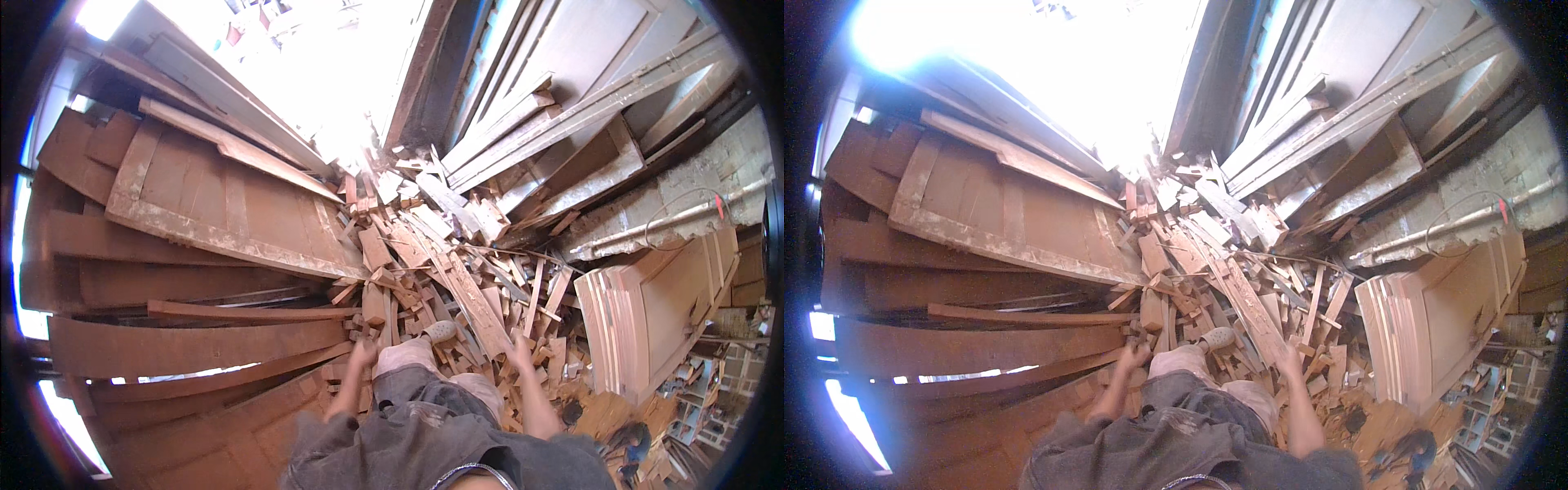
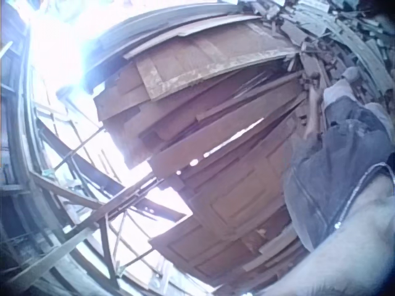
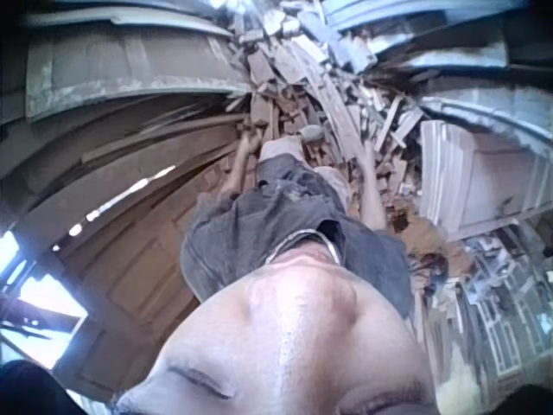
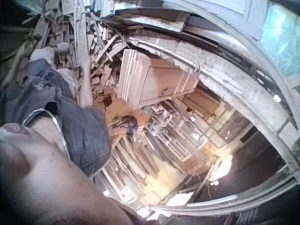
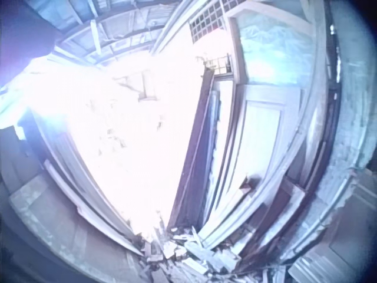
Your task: The person sits on a large pile of wood scraps and sorts through the debris by hand. They pick up various pieces of wood, including planks and offcuts, and toss them aside to clear the area.
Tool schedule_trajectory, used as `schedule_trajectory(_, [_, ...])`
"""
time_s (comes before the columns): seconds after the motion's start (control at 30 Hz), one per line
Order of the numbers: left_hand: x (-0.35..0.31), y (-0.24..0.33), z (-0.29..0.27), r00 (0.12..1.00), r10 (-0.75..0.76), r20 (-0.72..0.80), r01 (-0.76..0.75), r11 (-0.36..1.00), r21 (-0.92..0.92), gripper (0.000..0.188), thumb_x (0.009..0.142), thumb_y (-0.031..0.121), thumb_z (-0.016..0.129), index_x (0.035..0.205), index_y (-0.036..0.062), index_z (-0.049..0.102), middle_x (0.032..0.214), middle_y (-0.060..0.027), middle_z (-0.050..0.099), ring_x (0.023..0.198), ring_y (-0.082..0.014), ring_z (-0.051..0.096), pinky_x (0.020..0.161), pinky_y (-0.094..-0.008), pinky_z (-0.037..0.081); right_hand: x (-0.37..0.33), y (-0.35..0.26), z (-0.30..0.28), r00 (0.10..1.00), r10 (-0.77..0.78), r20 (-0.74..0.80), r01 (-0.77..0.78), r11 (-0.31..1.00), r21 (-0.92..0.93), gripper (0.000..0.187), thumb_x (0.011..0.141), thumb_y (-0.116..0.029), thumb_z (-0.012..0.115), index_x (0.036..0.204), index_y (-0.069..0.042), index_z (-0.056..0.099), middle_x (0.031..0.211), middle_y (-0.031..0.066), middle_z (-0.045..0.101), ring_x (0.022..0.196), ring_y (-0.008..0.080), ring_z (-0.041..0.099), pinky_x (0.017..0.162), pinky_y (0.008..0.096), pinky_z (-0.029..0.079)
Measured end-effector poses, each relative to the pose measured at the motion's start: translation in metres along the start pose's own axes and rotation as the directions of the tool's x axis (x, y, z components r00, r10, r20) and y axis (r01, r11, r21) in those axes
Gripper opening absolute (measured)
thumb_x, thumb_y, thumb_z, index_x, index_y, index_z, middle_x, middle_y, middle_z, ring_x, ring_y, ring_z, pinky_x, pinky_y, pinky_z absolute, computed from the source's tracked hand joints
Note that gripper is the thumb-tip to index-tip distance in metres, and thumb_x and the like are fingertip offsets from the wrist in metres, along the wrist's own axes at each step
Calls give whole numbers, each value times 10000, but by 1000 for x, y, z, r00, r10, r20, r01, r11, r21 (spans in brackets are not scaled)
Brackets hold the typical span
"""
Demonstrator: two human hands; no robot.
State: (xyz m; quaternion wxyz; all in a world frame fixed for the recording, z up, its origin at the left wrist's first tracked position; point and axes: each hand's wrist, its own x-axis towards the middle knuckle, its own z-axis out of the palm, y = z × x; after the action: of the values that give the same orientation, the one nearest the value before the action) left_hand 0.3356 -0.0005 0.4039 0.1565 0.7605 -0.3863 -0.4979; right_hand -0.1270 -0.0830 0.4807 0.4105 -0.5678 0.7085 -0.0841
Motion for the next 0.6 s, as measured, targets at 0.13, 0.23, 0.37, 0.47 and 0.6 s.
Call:
schedule_trajectory(0.13, [-101,-112,52,889,-446,105,429,891,146,634,737,547,621,913,-62,640,878,-263,647,889,-377,643,746,-431,494,-183,123,-10,686,727,41,-726,687,-34,396,848,-319,570,1052,17,613,948,220,625,909,328,607,809,376,462])
schedule_trajectory(0.23, [-74,-92,51,907,-263,328,195,955,224,668,734,556,615,935,-80,634,925,-275,642,922,-386,634,789,-433,485,-281,271,55,672,712,-206,-641,698,321,446,823,-355,591,1018,43,647,945,246,648,953,348,610,838,420,452])
schedule_trajectory(0.37, [32,17,17,914,-25,404,-88,962,259,606,840,480,542,1041,-92,560,1112,-309,566,1065,-412,549,875,-425,458,-286,238,85,573,774,-269,-600,620,506,456,842,-347,588,1084,39,606,1007,225,631,1001,343,583,880,418,441])
schedule_trajectory(0.47, [85,121,-40,948,316,38,-318,939,130,552,888,433,527,1125,-65,542,1055,-240,610,1014,-347,585,844,-384,454,-214,165,117,733,661,-161,-497,683,535,448,850,-333,603,1119,24,575,1051,190,611,1038,302,561,906,394,433])
schedule_trajectory(0.6, [103,262,-20,948,313,63,-294,931,-215,415,932,368,527,1136,9,572,1106,-137,612,1017,-207,569,832,-305,448,-133,114,136,876,423,-233,-154,701,697,449,861,-316,623,1165,3,533,1109,144,586,1086,247,530,941,361,423])
